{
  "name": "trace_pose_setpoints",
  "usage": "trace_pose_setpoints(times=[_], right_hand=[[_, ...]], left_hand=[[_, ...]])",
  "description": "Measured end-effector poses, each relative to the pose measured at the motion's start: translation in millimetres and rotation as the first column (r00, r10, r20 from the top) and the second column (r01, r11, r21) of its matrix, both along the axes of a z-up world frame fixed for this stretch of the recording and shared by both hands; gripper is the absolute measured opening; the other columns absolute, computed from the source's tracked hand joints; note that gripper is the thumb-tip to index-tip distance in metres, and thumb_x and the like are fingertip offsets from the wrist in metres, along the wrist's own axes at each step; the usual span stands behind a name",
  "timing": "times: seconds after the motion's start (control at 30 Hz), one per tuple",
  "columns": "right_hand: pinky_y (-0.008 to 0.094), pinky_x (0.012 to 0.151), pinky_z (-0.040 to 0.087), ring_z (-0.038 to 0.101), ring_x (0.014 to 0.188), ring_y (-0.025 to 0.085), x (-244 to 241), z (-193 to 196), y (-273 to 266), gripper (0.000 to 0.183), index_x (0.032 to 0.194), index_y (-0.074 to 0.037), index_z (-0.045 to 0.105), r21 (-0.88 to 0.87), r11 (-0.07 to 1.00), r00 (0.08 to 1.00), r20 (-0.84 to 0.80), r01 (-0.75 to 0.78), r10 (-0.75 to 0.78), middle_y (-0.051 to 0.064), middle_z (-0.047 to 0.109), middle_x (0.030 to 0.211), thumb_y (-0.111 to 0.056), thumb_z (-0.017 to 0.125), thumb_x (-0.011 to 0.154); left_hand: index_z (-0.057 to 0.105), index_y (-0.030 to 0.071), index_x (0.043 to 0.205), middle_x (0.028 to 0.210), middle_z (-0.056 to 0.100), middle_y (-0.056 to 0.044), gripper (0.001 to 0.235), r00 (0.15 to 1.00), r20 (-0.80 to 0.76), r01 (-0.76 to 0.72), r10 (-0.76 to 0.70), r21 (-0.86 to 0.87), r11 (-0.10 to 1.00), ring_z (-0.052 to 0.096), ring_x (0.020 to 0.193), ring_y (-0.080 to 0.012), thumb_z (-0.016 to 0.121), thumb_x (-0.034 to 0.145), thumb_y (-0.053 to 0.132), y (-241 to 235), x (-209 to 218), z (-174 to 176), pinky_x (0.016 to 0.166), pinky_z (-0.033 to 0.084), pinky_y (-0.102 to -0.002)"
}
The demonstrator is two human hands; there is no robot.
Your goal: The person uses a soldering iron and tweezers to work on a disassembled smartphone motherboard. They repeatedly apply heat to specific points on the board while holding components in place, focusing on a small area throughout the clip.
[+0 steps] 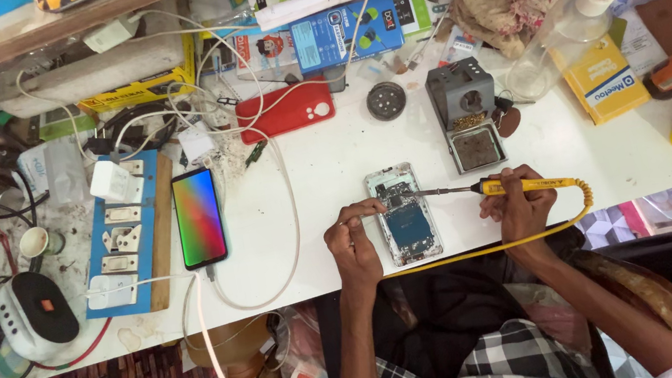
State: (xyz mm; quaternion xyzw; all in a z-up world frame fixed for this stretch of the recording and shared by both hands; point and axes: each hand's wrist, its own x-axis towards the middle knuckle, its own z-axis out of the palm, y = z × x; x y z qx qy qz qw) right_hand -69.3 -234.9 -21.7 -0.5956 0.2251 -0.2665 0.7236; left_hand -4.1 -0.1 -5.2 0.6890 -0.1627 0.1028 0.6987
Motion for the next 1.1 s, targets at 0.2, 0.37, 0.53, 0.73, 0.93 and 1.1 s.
trace_pose_setpoints(times=[0.2,0.37,0.53,0.73,0.93,1.1], right_hand=[[0.024,0.04,0.037,0.056,0.045,0.014,1.6,-2.4,-2.2,0.03,0.085,0.0,0.057,0.034,0.999,1.0,-0.008,0.02,-0.02,0.012,0.06,0.061,-0.021,0.061,0.106],[0.024,0.039,0.036,0.056,0.045,0.014,1.4,-8.3,-4.5,0.029,0.085,0.0,0.058,0.044,0.999,1.0,-0.01,0.006,-0.006,0.011,0.06,0.06,-0.021,0.061,0.106],[0.024,0.039,0.036,0.057,0.046,0.015,1.8,-8.1,-5.2,0.029,0.085,0.001,0.057,0.034,0.999,1.0,-0.011,-0.018,0.018,0.012,0.061,0.062,-0.019,0.059,0.107],[0.024,0.04,0.038,0.059,0.047,0.015,3.0,-9.6,-6.9,0.026,0.088,0.001,0.059,0.035,0.997,0.997,0.016,-0.075,0.075,0.013,0.062,0.063,-0.017,0.059,0.107],[0.025,0.037,0.038,0.057,0.045,0.015,0.5,-15.2,-9.8,0.024,0.084,0.0,0.055,0.114,0.993,0.999,0.045,-0.007,0.002,0.012,0.063,0.068,-0.012,0.056,0.105],[0.025,0.037,0.037,0.056,0.043,0.015,-0.2,-17.0,-10.4,0.026,0.083,0.0,0.055,0.1,0.995,1.0,0.027,-0.013,0.011,0.013,0.06,0.063,-0.012,0.056,0.106]], left_hand=[[0.064,-0.003,0.094,0.092,0.076,-0.019,0.046,0.999,0.035,0.005,-0.004,-0.024,1.0,0.075,0.085,-0.025,0.039,0.115,0.029,0.0,1.0,0.1,0.078,0.059,-0.036],[0.065,-0.003,0.094,0.091,0.076,-0.019,0.047,1.0,0.004,-0.001,0.001,-0.041,0.999,0.074,0.084,-0.0255,0.038,0.114,0.031,0.6,1.1,0.4,0.079,0.059,-0.035],[0.064,-0.003,0.094,0.091,0.076,-0.019,0.047,1.0,0.007,-0.003,0.003,-0.036,0.999,0.074,0.085,-0.0254,0.038,0.114,0.031,0.3,0.1,3.1,0.079,0.059,-0.035],[0.065,-0.003,0.095,0.092,0.076,-0.018,0.046,1.0,0.005,-0.011,0.011,-0.011,1.0,0.073,0.083,-0.0237,0.038,0.114,0.029,0.3,-1.4,3.9,0.076,0.057,-0.034],[0.066,-0.004,0.091,0.092,0.078,-0.018,0.046,1.0,0.0,-0.023,0.023,0.027,0.999,0.073,0.079,-0.0241,0.039,0.112,0.027,0.3,-1.8,1.3,0.07,0.056,-0.035],[0.066,-0.004,0.094,0.093,0.077,-0.017,0.048,0.997,0.072,-0.02,0.017,0.031,0.999,0.076,0.087,-0.0257,0.037,0.114,0.028,0.3,-2.3,2.1,0.08,0.06,-0.036]])
